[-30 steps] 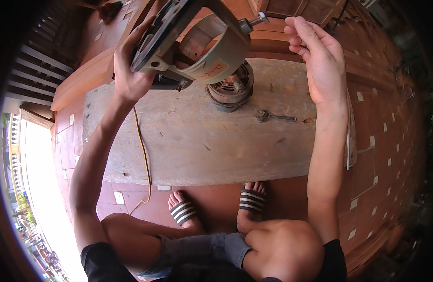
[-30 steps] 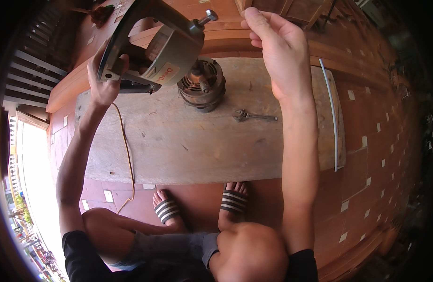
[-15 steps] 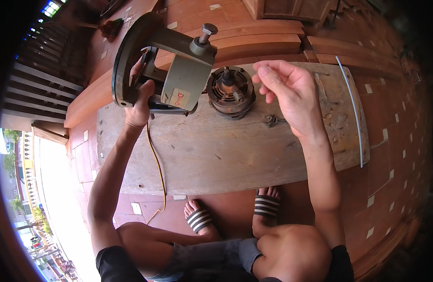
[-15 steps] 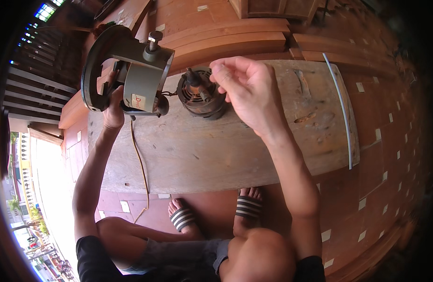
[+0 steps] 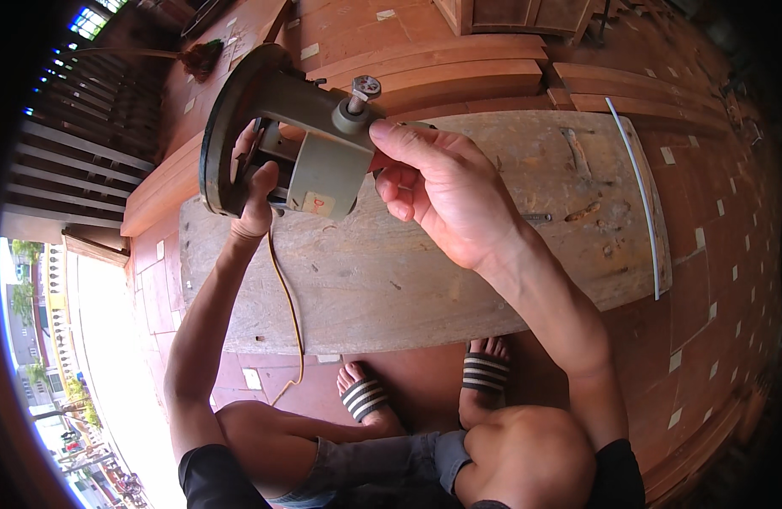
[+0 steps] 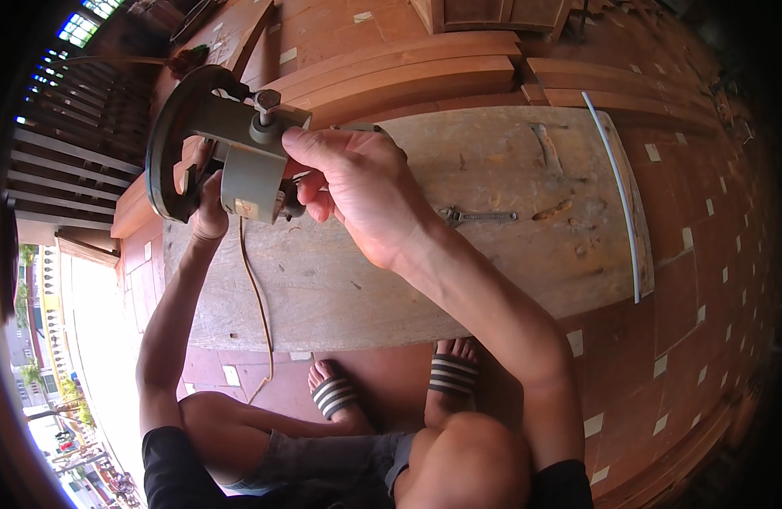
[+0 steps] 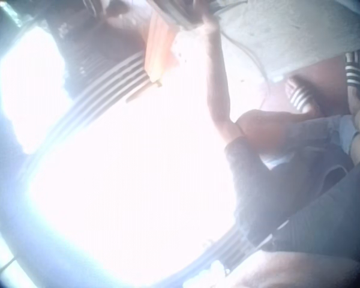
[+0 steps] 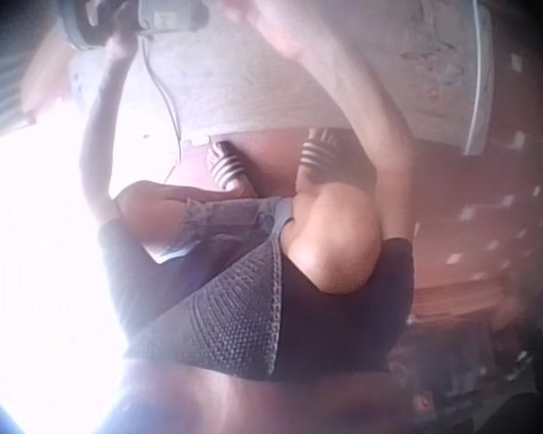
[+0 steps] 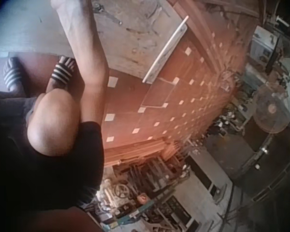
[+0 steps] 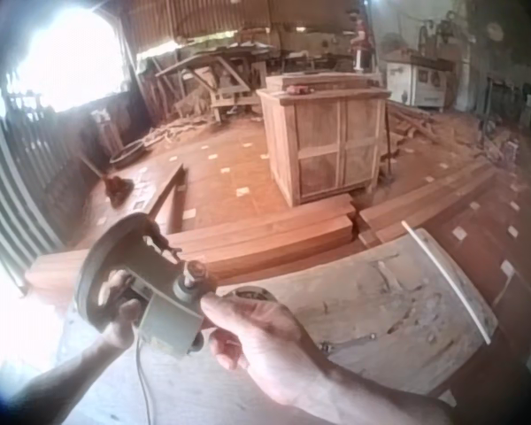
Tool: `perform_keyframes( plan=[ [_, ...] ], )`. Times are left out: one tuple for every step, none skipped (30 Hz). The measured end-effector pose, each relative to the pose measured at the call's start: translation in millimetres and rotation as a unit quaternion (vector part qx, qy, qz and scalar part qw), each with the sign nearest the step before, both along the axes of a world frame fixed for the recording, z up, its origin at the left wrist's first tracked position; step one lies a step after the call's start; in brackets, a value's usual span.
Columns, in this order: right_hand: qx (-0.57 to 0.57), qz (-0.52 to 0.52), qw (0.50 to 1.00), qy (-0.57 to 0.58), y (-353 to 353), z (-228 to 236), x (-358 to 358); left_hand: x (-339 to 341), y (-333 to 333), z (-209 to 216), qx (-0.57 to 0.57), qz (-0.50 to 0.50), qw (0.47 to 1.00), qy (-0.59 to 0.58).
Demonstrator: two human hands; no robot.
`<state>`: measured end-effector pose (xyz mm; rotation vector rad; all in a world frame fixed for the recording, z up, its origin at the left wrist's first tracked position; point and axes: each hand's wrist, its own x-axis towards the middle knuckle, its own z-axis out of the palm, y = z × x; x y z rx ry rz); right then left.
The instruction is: The person uses a handheld electric wood router to shape a wooden plank on a workbench. They measure the wood with a tape measure, adjust the router's depth with a wrench, and later use a hammer to drive a nail into the floor.
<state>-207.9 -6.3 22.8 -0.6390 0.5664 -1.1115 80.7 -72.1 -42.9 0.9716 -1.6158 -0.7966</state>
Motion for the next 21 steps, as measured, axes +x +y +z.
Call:
perform_keyframes(
  plan=[
    [0.001, 0.001, 1.0, -0.008, 1, -1, 0, 3, 0, -2, -0.007, 0.005, 1.0, -0.013],
    [0.002, 0.002, 1.0, -0.016, 1, -2, 0, 7, 2, -4, -0.015, 0.01, 1.0, -0.025],
    [0.007, 0.005, 1.0, -0.015, 4, -3, -2, 3, 4, 0, -0.033, 0.017, 0.998, -0.043],
    [0.011, 0.008, 1.0, -0.014, 6, -3, -3, 0, 7, 5, -0.052, 0.025, 0.996, -0.061],
    [0.016, 0.011, 1.0, -0.014, 10, -4, -4, -4, 9, 9, -0.08, 0.035, 0.993, -0.084],
    [0.026, 0.009, 0.999, -0.022, 14, -4, -4, -7, 12, 13, -0.107, 0.047, 0.987, -0.107],
    [0.036, 0.008, 0.999, -0.03, 18, -4, -4, -1, 14, 12, -0.084, 0.048, 0.988, -0.117],
    [0.046, 0.007, 0.998, -0.038, 22, -5, -4, 10, 15, 10, -0.061, 0.05, 0.989, -0.126],
    [0.054, -0.002, 0.998, -0.026, 25, -5, -4, 11, 17, 10, -0.045, 0.046, 0.99, -0.127],
    [0.061, -0.01, 0.998, -0.014, 29, -5, -5, 12, 19, 11, -0.03, 0.042, 0.991, -0.127],
    [0.069, -0.017, 0.997, -0.003, 30, -5, -6, 12, 19, 13, -0.023, 0.034, 0.992, -0.119],
    [0.062, -0.022, 0.998, 0.002, 31, -7, -8, 5, 20, 17, -0.03, 0.033, 0.993, -0.112],
    [0.055, -0.026, 0.998, 0.006, 32, -8, -9, -1, 21, 21, -0.036, 0.033, 0.993, -0.106],
    [0.047, -0.031, 0.998, 0.011, 32, -10, -10, -8, 22, 25, -0.042, 0.033, 0.994, -0.1],
    [0.046, -0.031, 0.998, 0.028, 33, -11, -11, -10, 21, 26, -0.049, 0.026, 0.994, -0.094],
    [0.044, -0.032, 0.998, 0.044, 33, -12, -12, -11, 22, 27, -0.046, 0.027, 0.994, -0.098],
    [0.043, -0.032, 0.997, 0.061, 34, -13, -13, -12, 22, 27, -0.043, 0.028, 0.993, -0.102],
    [0.041, -0.032, 0.997, 0.059, 36, -15, -13, -12, 25, 28, -0.032, 0.038, 0.992, -0.116],
    [0.039, -0.032, 0.997, 0.057, 38, -17, -14, -11, 25, 28, -0.032, 0.03, 0.992, -0.116],
    [0.038, -0.032, 0.997, 0.056, 40, -20, -15, -11, 26, 29, -0.031, 0.021, 0.993, -0.116],
    [0.042, -0.023, 0.998, 0.033, 43, -22, -17, -8, 25, 29, -0.042, -0.002, 0.994, -0.102]
  ],
)
